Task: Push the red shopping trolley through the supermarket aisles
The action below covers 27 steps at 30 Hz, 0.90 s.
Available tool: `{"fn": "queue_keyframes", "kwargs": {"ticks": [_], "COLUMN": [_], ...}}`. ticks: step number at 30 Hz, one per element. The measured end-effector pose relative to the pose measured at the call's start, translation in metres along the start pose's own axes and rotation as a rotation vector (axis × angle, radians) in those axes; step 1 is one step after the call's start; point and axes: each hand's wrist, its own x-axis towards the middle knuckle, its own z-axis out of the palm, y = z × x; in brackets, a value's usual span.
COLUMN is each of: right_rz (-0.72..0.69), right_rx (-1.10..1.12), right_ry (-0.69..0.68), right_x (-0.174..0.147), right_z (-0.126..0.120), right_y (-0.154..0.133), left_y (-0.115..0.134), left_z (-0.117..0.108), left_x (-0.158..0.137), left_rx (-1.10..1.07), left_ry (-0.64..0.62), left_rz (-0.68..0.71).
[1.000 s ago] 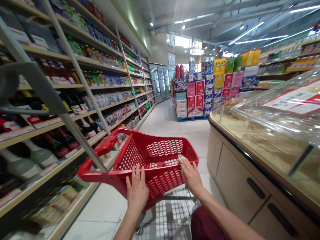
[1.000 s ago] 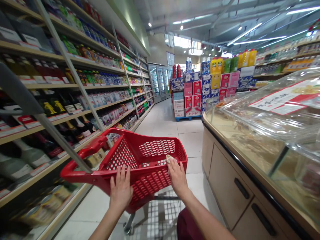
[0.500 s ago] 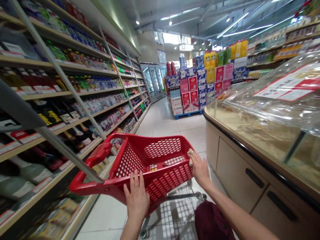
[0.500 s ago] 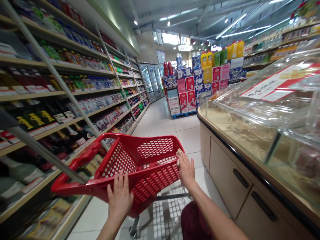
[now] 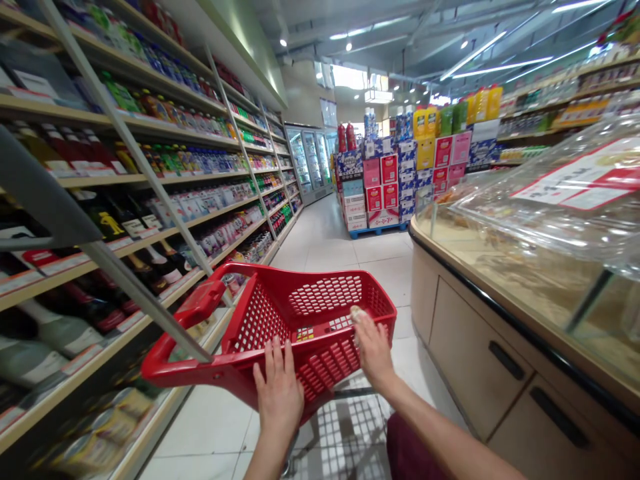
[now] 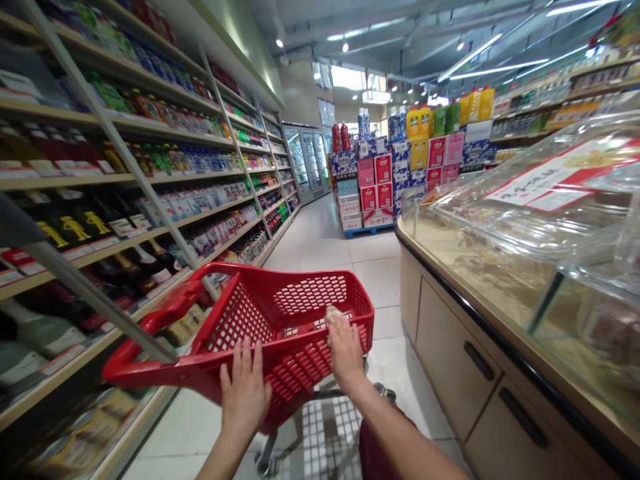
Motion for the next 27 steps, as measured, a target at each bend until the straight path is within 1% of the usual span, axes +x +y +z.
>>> {"fn": "queue_keyframes", "kwargs": {"ticks": [2, 3, 4, 7, 8, 9, 10, 12, 13, 14, 15, 18, 19, 20, 23, 24, 25, 26, 27], "right_rz": [-0.175, -0.208, -0.183, 0.075, 0.11, 0.093, 0.028, -0.149, -0.204, -0.213, -0.172, 0.08, 0.108, 0.076, -0.202, -0.25, -0.244, -0.188, -0.102], "right_rx": [0.048, 0.06, 0.058, -0.003, -0.013, -0.01, 0.009, 0.066, 0.09, 0.102, 0.102, 0.063, 0.063, 0.076, 0.153, 0.164, 0.159, 0.14, 0.112], "right_ry": [-0.016, -0.017, -0.014, 0.006, 0.007, 0.002, -0.008, -0.042, -0.057, -0.069, -0.07, -0.005, 0.016, 0.024, -0.034, -0.06, -0.079, -0.087, -0.084], "right_x": [-0.001, 0.0, 0.002, 0.009, 0.009, 0.009, 0.008, 0.005, 0.004, 0.004, 0.005, 0.009, 0.009, 0.008, 0.006, 0.006, 0.007, 0.009, 0.011], "right_z": [0.005, 0.005, 0.004, -0.002, -0.002, -0.002, -0.002, -0.001, -0.001, -0.002, -0.003, -0.005, -0.005, -0.003, 0.002, 0.003, 0.002, 0.001, 0.0], "right_y": [-0.014, -0.015, -0.013, -0.001, -0.001, -0.003, -0.007, -0.016, -0.017, -0.016, -0.012, -0.006, -0.01, -0.018, -0.043, -0.045, -0.042, -0.035, -0.024], "left_y": [0.0, -0.001, -0.002, -0.002, -0.001, 0.0, 0.001, 0.001, 0.001, 0.001, 0.001, 0.001, 0.001, 0.0, 0.0, -0.001, -0.001, -0.001, -0.001], "left_z": [-0.001, -0.001, -0.002, -0.003, -0.004, -0.004, -0.005, -0.006, -0.007, -0.007, -0.008, -0.007, -0.007, -0.006, -0.005, -0.005, -0.006, -0.006, -0.007], "left_x": [-0.001, -0.002, -0.003, -0.005, -0.005, -0.005, -0.005, -0.005, -0.005, -0.005, -0.006, -0.006, -0.006, -0.006, -0.005, -0.005, -0.005, -0.005, -0.006], "left_rx": [-0.007, -0.011, -0.016, -0.031, -0.034, -0.035, -0.036, -0.035, -0.034, -0.031, -0.028, -0.02, -0.019, -0.019, -0.022, -0.023, -0.025, -0.027, -0.031], "left_ry": [0.002, 0.002, 0.001, -0.009, -0.012, -0.015, -0.017, -0.018, -0.015, -0.01, -0.004, 0.01, 0.009, 0.005, -0.007, -0.007, -0.006, -0.004, -0.004], "left_rz": [0.014, 0.026, 0.037, 0.041, 0.031, 0.019, 0.011, 0.006, 0.01, 0.016, 0.021, 0.02, 0.015, 0.01, 0.011, 0.016, 0.023, 0.029, 0.033]}}
